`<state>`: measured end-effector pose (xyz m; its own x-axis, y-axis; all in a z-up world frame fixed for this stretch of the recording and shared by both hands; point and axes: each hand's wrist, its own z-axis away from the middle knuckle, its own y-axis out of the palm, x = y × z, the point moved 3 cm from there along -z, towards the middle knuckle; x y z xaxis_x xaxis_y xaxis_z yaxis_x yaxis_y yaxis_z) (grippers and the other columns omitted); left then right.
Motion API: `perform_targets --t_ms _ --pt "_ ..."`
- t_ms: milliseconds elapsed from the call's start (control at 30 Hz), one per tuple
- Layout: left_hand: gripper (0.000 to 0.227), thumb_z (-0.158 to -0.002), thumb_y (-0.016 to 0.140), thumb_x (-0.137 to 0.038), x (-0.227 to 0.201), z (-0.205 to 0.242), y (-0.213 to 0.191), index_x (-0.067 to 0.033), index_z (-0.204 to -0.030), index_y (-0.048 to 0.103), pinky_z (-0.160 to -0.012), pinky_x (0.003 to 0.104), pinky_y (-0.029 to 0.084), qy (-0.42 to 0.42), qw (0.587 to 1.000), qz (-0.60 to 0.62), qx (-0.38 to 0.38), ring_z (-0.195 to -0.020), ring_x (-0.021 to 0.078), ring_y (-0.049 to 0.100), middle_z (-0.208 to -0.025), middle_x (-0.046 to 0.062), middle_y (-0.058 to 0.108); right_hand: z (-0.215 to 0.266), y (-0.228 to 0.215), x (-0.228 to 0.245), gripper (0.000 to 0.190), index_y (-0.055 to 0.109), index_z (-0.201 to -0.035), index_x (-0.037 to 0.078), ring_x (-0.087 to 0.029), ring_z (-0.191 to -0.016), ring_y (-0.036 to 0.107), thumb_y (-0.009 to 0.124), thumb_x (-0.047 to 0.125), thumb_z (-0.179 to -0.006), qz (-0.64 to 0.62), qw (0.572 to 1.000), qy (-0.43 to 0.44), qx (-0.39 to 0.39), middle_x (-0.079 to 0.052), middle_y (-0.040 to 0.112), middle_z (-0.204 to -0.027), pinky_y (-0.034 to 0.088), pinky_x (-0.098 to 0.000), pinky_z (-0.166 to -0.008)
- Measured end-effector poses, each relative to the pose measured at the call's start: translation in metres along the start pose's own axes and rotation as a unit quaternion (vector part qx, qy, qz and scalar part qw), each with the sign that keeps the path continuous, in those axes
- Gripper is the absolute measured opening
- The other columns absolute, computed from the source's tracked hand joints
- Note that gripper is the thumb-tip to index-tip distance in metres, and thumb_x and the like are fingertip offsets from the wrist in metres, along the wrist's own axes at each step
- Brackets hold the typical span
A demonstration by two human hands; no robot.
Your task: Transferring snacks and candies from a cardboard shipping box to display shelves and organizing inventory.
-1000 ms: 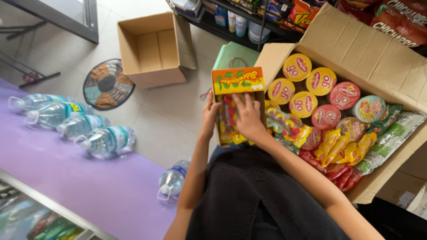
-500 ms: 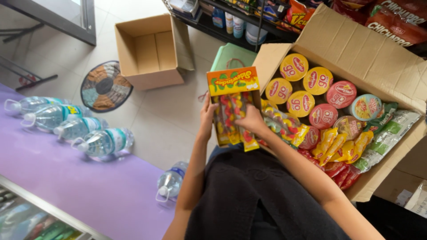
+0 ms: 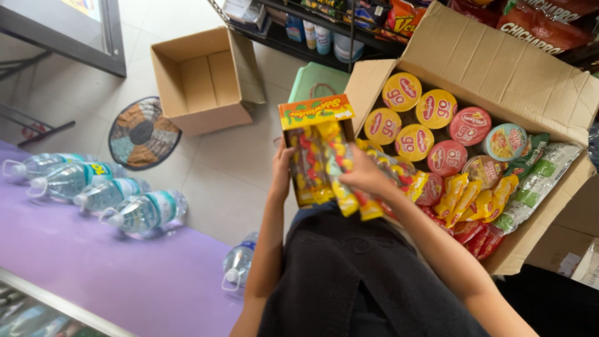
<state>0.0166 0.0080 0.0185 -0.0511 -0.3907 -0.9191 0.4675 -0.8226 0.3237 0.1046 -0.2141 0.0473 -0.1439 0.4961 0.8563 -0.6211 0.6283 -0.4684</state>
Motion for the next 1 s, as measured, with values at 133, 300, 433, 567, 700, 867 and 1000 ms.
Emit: perform_targets --t_ms 133,300,433,567,700,867,1000 --pt "0.053 -0.099 0.053 -0.021 0.037 -0.021 -0.024 0.0008 -0.148 0.053 -0.105 0.026 0.048 0.044 0.998 0.035 0.036 -0.123 0.0135 0.058 -0.14 0.006 0.061 0.036 -0.073 0.012 0.086 0.046 -0.145 0.004 -0.021 -0.087 0.065 0.076 0.014 -0.065 -0.061 0.987 0.113 0.095 -0.012 0.069 -0.11 0.055 -0.0377 -0.077" --pt "0.042 -0.095 0.055 -0.026 0.053 -0.028 -0.039 -0.0053 -0.132 0.059 -0.077 0.028 0.054 -0.076 0.993 0.085 -0.012 -0.087 0.013 0.062 -0.104 0.003 0.064 0.058 -0.111 -0.088 0.048 0.066 -0.121 -0.004 -0.017 -0.104 0.065 0.075 0.007 -0.076 -0.07 0.996 0.027 0.038 -0.008 0.071 -0.111 0.051 -0.0344 -0.093" --pt "0.042 -0.093 0.054 -0.028 0.04 -0.023 -0.033 -0.0084 -0.13 0.059 -0.073 0.027 0.054 -0.096 0.992 0.085 -0.014 -0.084 0.0115 0.062 -0.101 0.001 0.064 0.064 -0.102 -0.133 0.04 0.067 -0.119 -0.001 -0.027 -0.097 0.07 0.074 0.009 -0.081 -0.011 0.993 0.114 -0.014 -0.013 0.075 -0.104 0.052 -0.0393 -0.09" --pt "0.034 -0.095 0.057 -0.029 0.052 -0.027 -0.041 -0.0085 -0.123 0.06 -0.064 0.029 0.051 -0.103 0.989 0.107 -0.02 -0.074 0.0128 0.059 -0.093 0.002 0.061 0.057 -0.086 -0.137 0.039 0.066 -0.12 0.003 -0.042 -0.108 0.066 0.074 0.012 -0.083 0.163 0.985 0.054 -0.011 -0.024 0.071 -0.112 0.052 -0.048 -0.09" --pt "0.032 -0.095 0.056 -0.029 0.046 -0.024 -0.035 -0.009 -0.119 0.059 -0.065 0.028 0.052 -0.098 0.989 0.104 -0.023 -0.073 0.0115 0.058 -0.092 0.001 0.061 0.053 -0.072 -0.12 0.035 0.074 -0.119 0.013 -0.042 -0.108 0.068 0.066 0.012 -0.085 0.266 0.953 0.145 0.028 -0.021 0.073 -0.112 0.054 -0.0514 -0.089" --pt "0.032 -0.094 0.056 -0.028 0.046 -0.022 -0.035 -0.0078 -0.118 0.06 -0.07 0.028 0.054 -0.094 0.989 0.108 -0.022 -0.077 0.0118 0.06 -0.095 0.002 0.063 0.03 -0.075 -0.145 0.039 0.071 -0.124 0.01 -0.044 -0.103 0.069 0.069 0.014 -0.085 0.221 0.968 0.073 -0.094 -0.023 0.072 -0.111 0.054 -0.0508 -0.087" --pt "0.032 -0.095 0.055 -0.03 0.04 -0.018 -0.033 -0.0092 -0.119 0.059 -0.065 0.028 0.051 -0.082 0.993 0.076 -0.026 -0.074 0.0114 0.057 -0.094 0.002 0.062 0.023 -0.082 -0.134 0.043 0.06 -0.128 0.006 -0.045 -0.096 0.074 0.068 0.027 -0.091 -0.049 0.978 0.187 0.075 -0.025 0.076 -0.098 0.058 -0.0482 -0.085"
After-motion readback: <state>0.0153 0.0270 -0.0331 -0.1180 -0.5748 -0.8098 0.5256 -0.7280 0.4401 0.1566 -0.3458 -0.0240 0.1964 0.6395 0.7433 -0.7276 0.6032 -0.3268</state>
